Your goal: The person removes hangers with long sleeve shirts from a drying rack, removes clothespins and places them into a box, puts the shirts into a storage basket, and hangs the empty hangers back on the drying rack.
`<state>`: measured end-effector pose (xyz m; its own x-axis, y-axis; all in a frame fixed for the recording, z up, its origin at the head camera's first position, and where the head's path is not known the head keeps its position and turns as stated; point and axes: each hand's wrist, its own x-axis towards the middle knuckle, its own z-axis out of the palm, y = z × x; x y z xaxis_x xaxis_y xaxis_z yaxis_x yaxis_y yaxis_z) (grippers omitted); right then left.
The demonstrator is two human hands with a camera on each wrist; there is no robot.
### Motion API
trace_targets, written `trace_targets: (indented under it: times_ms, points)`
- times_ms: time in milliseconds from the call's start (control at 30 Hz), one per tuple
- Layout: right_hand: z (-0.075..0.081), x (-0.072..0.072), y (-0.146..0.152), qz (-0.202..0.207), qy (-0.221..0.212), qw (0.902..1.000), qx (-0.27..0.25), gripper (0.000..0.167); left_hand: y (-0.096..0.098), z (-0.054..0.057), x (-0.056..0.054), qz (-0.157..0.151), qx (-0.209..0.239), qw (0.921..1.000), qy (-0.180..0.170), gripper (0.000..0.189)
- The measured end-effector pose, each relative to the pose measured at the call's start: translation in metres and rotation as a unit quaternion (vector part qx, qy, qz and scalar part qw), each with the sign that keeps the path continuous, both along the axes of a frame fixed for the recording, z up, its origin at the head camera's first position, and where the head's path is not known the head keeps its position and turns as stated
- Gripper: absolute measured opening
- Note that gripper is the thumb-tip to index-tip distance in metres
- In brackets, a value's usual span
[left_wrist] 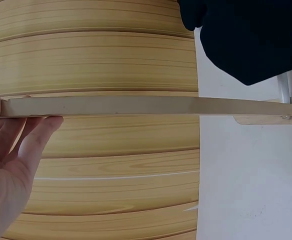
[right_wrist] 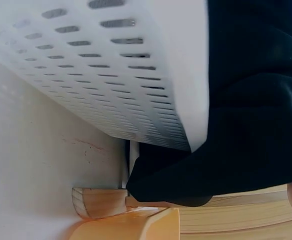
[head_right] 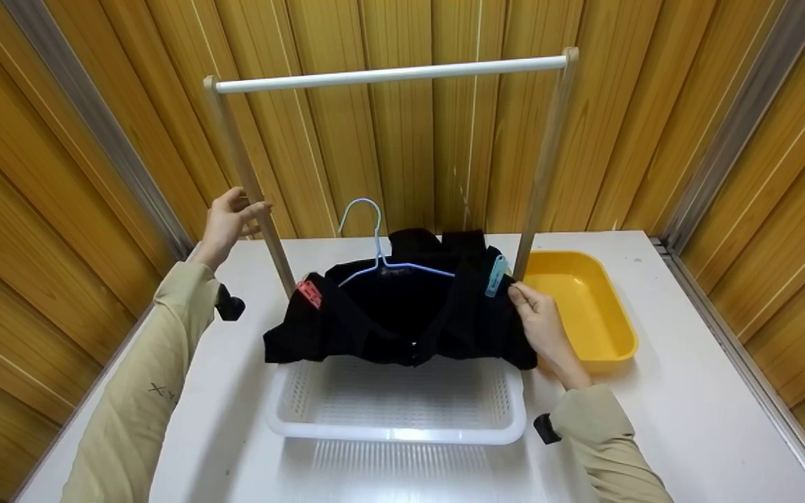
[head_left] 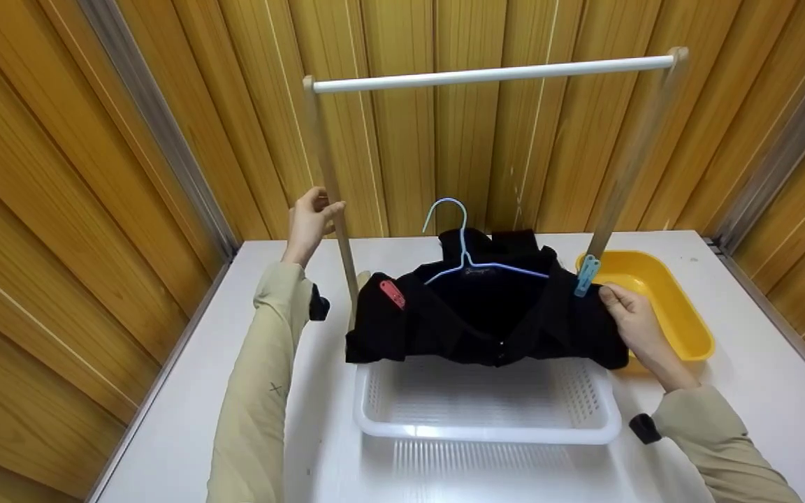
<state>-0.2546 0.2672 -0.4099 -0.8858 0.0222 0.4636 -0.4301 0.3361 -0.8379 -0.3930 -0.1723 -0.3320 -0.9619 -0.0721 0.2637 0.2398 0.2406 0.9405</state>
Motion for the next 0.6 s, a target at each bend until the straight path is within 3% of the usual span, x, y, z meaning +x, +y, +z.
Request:
trace_targets:
  times_ms: [433, 600]
  points:
    - [-0.0017, 0.0010, -0.0029, 0.002, -0.014, 0.9999, 0.002, 0.027, -0.0011, 0.0000, 0.0051, 0.010, -0.053, 0.9984, 0.014, 0.028]
    - [-0.0012, -0.0010, -0.0037, 0.004, -0.009, 0.9999, -0.001, 0.027, -0.0047, 0.0024, 0.0077, 0.015, -0.096, 0.9952, 0.014, 0.049]
